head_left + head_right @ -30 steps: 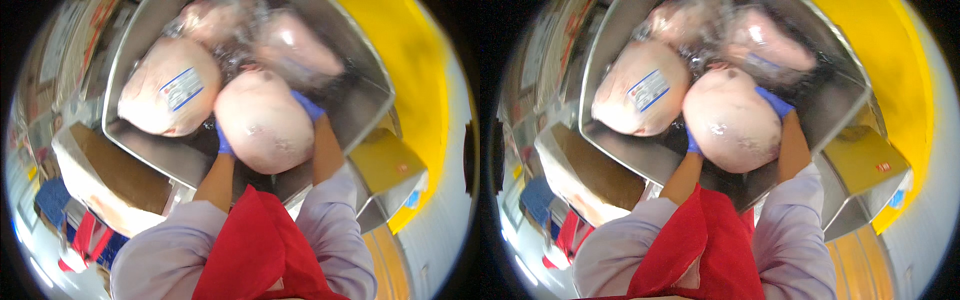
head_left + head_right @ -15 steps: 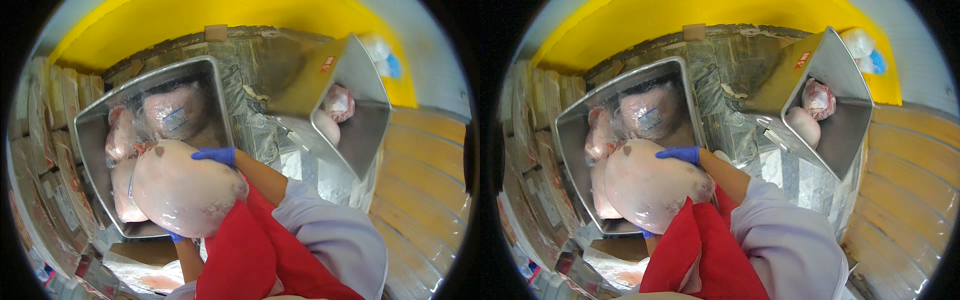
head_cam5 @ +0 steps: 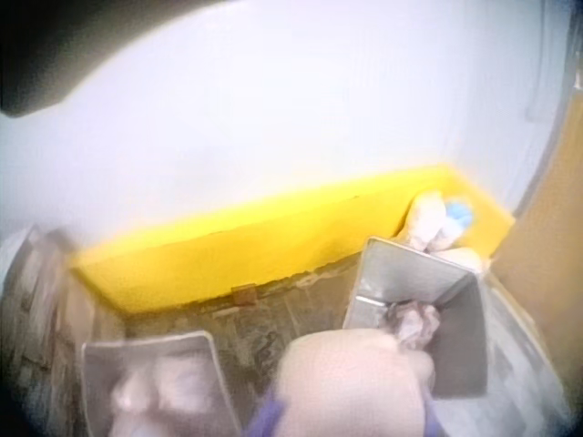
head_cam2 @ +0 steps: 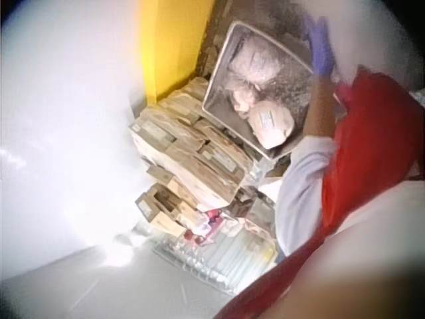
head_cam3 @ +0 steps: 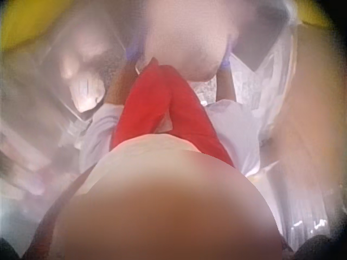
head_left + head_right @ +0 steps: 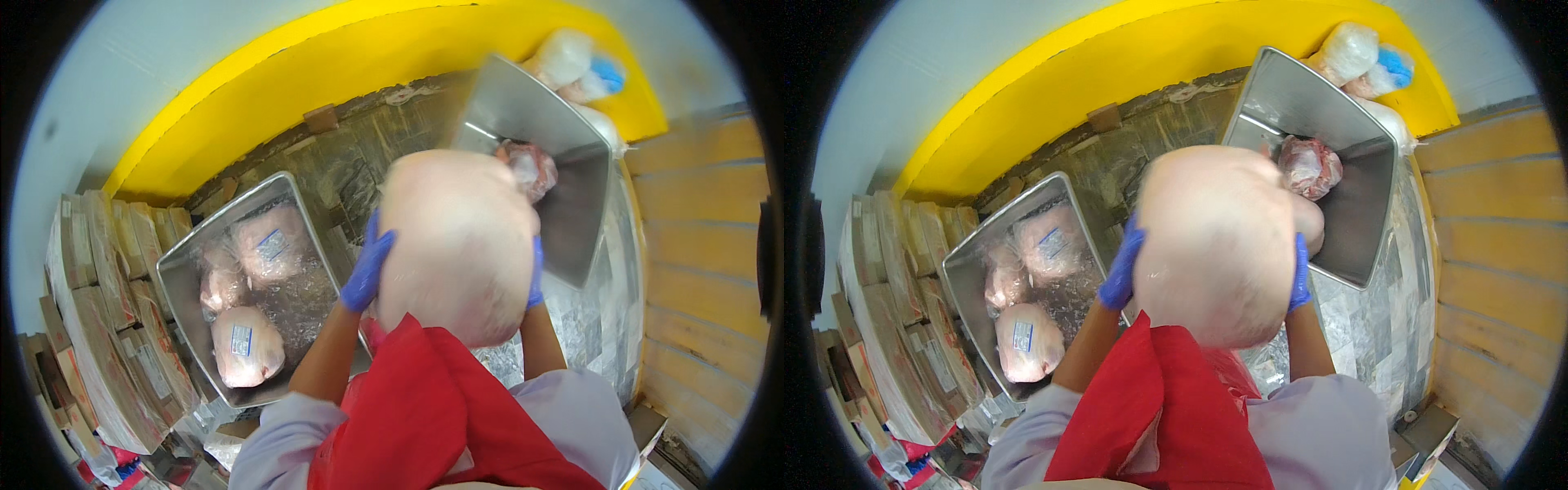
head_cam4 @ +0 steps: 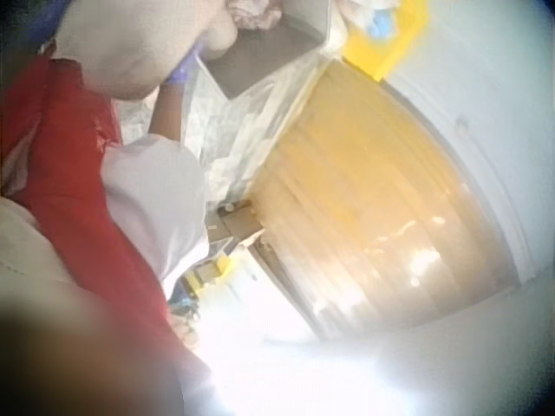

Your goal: The person uses a knife to cut a large piece of raw meat on a cutting board, separating portions and placing them into a metal tray. The person then handles the meat in the tray, which appears to be filled with water, and moves the tray to a different location.

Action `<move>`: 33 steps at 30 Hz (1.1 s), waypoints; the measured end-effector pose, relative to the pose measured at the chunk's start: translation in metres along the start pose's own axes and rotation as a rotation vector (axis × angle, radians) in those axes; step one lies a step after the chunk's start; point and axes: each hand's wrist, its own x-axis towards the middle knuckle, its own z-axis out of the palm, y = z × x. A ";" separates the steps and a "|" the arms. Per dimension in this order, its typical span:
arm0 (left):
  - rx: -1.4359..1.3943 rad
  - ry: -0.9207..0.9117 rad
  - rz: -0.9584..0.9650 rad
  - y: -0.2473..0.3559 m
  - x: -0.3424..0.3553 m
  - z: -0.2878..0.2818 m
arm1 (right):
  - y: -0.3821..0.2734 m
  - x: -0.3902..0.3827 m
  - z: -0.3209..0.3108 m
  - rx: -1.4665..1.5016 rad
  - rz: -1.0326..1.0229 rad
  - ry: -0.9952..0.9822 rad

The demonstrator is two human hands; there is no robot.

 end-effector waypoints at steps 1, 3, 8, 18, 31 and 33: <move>-0.039 -0.095 -0.019 -0.020 0.033 0.020 | -0.039 -0.016 0.030 0.193 0.080 -0.090; 0.113 -0.242 -0.082 -0.060 0.078 0.062 | -0.066 -0.031 0.000 0.314 0.135 0.019; 0.345 -0.582 -0.341 -0.096 0.090 0.094 | -0.066 -0.032 -0.065 0.705 0.306 0.342; 0.576 -0.110 -0.345 -0.144 -0.083 -0.019 | 0.004 0.051 -0.033 0.323 0.575 0.167; 0.723 1.019 -0.546 -0.183 -0.318 -0.267 | 0.305 0.109 0.190 -1.257 0.397 -0.370; 1.040 1.258 -0.471 -0.185 -0.348 -0.316 | 0.350 0.097 0.199 -1.449 0.040 -0.239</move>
